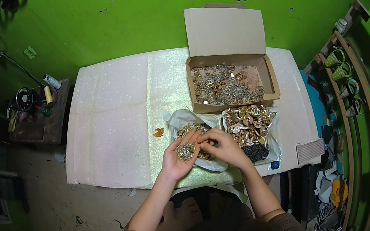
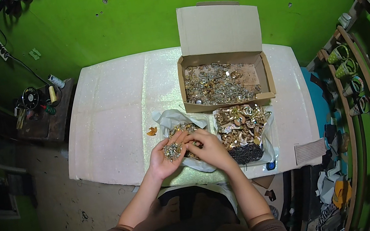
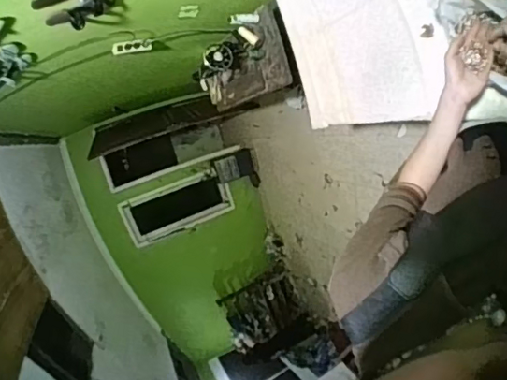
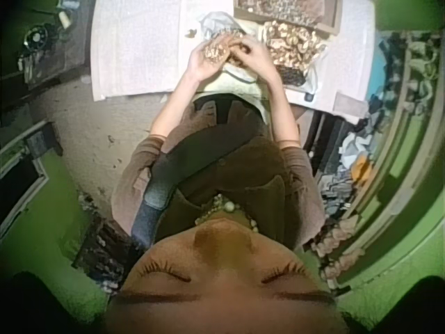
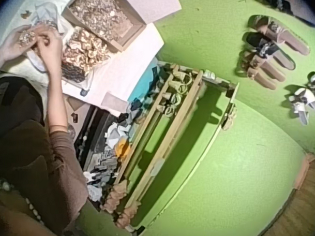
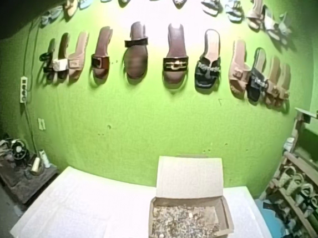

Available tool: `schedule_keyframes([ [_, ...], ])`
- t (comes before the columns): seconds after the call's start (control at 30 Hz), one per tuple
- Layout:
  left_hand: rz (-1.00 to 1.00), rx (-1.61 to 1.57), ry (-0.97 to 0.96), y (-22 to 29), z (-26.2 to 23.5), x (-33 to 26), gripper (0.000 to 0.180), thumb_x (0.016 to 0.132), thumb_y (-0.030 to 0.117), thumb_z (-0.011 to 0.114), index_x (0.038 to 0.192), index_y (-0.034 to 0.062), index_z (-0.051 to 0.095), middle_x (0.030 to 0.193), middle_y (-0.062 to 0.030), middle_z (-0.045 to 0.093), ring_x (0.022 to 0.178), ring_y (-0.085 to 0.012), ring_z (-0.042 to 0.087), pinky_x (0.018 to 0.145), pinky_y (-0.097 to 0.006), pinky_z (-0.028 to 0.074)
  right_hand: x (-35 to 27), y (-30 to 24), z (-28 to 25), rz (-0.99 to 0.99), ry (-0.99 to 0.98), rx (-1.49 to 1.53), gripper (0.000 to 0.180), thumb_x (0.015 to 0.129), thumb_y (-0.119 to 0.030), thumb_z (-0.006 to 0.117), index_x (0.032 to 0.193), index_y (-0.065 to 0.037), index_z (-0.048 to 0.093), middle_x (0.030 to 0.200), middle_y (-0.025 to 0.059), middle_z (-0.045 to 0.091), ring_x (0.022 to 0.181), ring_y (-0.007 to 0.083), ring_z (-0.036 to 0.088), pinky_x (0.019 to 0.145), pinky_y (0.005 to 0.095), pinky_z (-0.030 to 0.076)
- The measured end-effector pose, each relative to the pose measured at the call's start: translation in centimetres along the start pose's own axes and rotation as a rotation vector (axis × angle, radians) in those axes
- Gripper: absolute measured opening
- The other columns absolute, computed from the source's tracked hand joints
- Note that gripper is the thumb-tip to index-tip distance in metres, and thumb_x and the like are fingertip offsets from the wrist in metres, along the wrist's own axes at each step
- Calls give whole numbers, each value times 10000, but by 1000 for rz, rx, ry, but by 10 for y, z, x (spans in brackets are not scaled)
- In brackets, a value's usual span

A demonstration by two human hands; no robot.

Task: Sorting decorative buckles and small metallic hardware components into separate containers.

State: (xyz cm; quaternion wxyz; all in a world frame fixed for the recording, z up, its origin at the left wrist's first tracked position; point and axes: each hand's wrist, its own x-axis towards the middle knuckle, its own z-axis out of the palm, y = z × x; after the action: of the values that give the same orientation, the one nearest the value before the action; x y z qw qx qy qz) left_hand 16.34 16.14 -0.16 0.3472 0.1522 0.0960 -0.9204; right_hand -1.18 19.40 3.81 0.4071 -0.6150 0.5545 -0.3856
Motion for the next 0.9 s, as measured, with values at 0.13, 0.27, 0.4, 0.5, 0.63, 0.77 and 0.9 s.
schedule_keyframes([
  [0.13, -21, 77, -101, 2, -13, 3, 462, 926, 223, 248, 1347, 45, 321, 1367, -99, 380, 1200, -192, 427, 938, -315, 405, -4, 0, 16, -99, -12, -218, 214, 749, -174, 638, 906, -29, 620, 837, 111, 542, 793, 286, 549, 693, 350, 451],
  [0.27, -1, 89, -58, 0, -11, 3, 469, 927, 222, 241, 1350, 32, 313, 1368, -97, 383, 1184, -190, 432, 953, -305, 363, -3, 1, 18, -108, -52, -331, 231, 724, -190, 655, 899, -42, 619, 886, 103, 543, 848, 287, 552, 731, 366, 453],
  [0.4, 75, 153, 43, -3, -7, 3, 481, 916, 205, 240, 1347, 1, 300, 1354, -128, 393, 1177, -197, 433, 925, -312, 370, -1, -6, 17, -133, -95, -369, 243, 709, -186, 660, 898, -45, 605, 905, 100, 552, 878, 286, 548, 758, 374, 447],
  [0.5, 74, 158, 68, -4, -2, 3, 480, 915, 204, 245, 1345, -2, 303, 1338, -141, 408, 1152, -202, 450, 907, -314, 381, -1, -3, 19, -146, -89, -367, 248, 705, -185, 661, 894, -41, 589, 897, 102, 557, 873, 289, 549, 762, 376, 445],
  [0.63, 64, 147, 21, -5, -6, 4, 475, 915, 204, 251, 1338, 0, 318, 1319, -142, 426, 1132, -210, 465, 910, -307, 383, 0, -5, 19, -148, -85, -332, 239, 711, -175, 651, 891, -36, 578, 885, 106, 558, 864, 288, 551, 752, 375, 447],
  [0.77, 67, 144, 39, -7, -5, 2, 466, 914, 203, 262, 1327, -1, 335, 1306, -149, 435, 1118, -218, 475, 949, -327, 372, 1, -12, 14, -126, -93, -197, 214, 718, -149, 641, 892, -42, 579, 881, 108, 560, 847, 279, 558, 733, 363, 451],
  [0.9, -20, -4, -175, 0, -15, 0, 452, 921, 200, 262, 1315, -7, 346, 1311, -155, 425, 1144, -227, 462, 986, -362, 364, 1, -6, 6, -174, -5, -189, 228, 740, -140, 658, 919, -21, 583, 836, 88, 549, 753, 201, 557, 664, 294, 448],
])
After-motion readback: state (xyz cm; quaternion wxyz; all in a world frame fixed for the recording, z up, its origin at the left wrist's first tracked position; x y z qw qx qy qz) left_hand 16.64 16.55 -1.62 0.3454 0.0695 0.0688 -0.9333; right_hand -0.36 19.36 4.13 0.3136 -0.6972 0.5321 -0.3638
